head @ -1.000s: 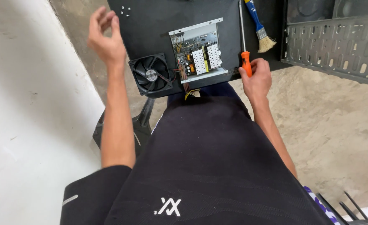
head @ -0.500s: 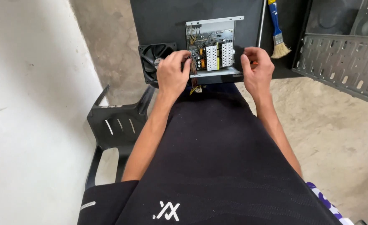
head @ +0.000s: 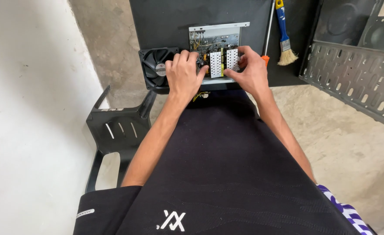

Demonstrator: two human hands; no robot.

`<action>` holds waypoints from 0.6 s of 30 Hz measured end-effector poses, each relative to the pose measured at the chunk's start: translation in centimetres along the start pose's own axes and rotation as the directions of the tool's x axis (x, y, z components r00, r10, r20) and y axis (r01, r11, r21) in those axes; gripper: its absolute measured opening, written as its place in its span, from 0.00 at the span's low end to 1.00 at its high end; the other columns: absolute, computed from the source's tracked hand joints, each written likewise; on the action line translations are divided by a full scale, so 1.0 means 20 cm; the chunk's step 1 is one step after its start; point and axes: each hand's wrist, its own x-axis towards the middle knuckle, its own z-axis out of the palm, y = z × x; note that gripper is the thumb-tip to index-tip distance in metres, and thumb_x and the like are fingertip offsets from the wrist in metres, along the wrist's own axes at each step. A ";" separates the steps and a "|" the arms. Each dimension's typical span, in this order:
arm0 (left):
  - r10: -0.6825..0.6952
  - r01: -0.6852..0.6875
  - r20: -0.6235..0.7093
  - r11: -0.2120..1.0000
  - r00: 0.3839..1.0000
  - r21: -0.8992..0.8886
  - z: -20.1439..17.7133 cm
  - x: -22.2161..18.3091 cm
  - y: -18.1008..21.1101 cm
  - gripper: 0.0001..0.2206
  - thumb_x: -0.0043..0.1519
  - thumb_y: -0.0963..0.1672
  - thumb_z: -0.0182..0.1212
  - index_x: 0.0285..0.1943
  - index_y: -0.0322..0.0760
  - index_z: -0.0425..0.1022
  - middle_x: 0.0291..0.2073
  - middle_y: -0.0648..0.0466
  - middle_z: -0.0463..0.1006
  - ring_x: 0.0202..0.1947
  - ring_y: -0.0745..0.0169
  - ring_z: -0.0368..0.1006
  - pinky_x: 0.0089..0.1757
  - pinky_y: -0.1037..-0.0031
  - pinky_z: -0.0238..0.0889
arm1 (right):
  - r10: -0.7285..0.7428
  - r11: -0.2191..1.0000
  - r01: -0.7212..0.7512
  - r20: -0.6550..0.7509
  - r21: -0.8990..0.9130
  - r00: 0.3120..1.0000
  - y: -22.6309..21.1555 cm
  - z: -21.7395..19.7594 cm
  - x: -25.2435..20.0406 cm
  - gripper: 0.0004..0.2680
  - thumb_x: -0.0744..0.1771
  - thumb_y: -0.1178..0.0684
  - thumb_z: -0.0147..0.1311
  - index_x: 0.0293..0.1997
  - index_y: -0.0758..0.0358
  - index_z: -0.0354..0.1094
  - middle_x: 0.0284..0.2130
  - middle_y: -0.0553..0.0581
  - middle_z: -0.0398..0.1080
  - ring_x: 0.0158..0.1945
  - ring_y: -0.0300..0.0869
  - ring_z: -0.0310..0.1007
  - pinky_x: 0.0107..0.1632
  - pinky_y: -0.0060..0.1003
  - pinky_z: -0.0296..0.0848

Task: Disassembling and cleaning the internal components of a computer power supply unit using a screwdriver and a brush.

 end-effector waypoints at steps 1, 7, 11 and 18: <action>0.004 -0.004 -0.003 1.000 1.000 -0.001 -0.01 0.02 0.02 0.21 0.57 0.54 0.71 0.51 0.41 0.75 0.39 0.56 0.71 0.40 0.54 0.76 0.38 0.63 0.61 | -0.001 1.000 0.001 -0.005 0.000 1.000 0.01 0.00 0.01 0.25 0.57 0.45 0.74 0.57 0.54 0.70 0.33 0.51 0.70 0.38 0.42 0.77 0.45 0.41 0.74; 0.264 -0.266 -0.050 0.964 0.963 -0.027 0.02 0.08 0.10 0.29 0.45 0.53 0.80 0.54 0.47 0.73 0.45 0.59 0.68 0.48 0.56 0.70 0.43 0.62 0.64 | -0.075 0.975 0.071 -0.011 -0.213 0.997 0.08 0.08 0.02 0.22 0.59 0.42 0.69 0.53 0.57 0.69 0.34 0.56 0.68 0.37 0.51 0.79 0.42 0.53 0.75; 0.279 -0.278 -0.056 0.960 0.959 0.038 -0.02 0.10 0.13 0.33 0.41 0.52 0.84 0.54 0.45 0.72 0.45 0.56 0.66 0.47 0.55 0.69 0.41 0.62 0.64 | -0.109 0.972 0.088 -0.086 -0.217 0.990 0.05 0.08 -0.01 0.20 0.57 0.42 0.68 0.51 0.54 0.70 0.32 0.53 0.68 0.37 0.52 0.79 0.41 0.55 0.76; 0.297 -0.295 -0.050 0.955 0.954 0.041 0.00 0.06 0.13 0.36 0.44 0.54 0.82 0.60 0.46 0.68 0.47 0.57 0.68 0.49 0.57 0.70 0.42 0.63 0.65 | -0.229 0.940 0.156 -0.219 -0.305 0.948 0.02 0.09 -0.07 0.20 0.57 0.40 0.67 0.49 0.51 0.70 0.31 0.53 0.64 0.35 0.58 0.76 0.37 0.56 0.76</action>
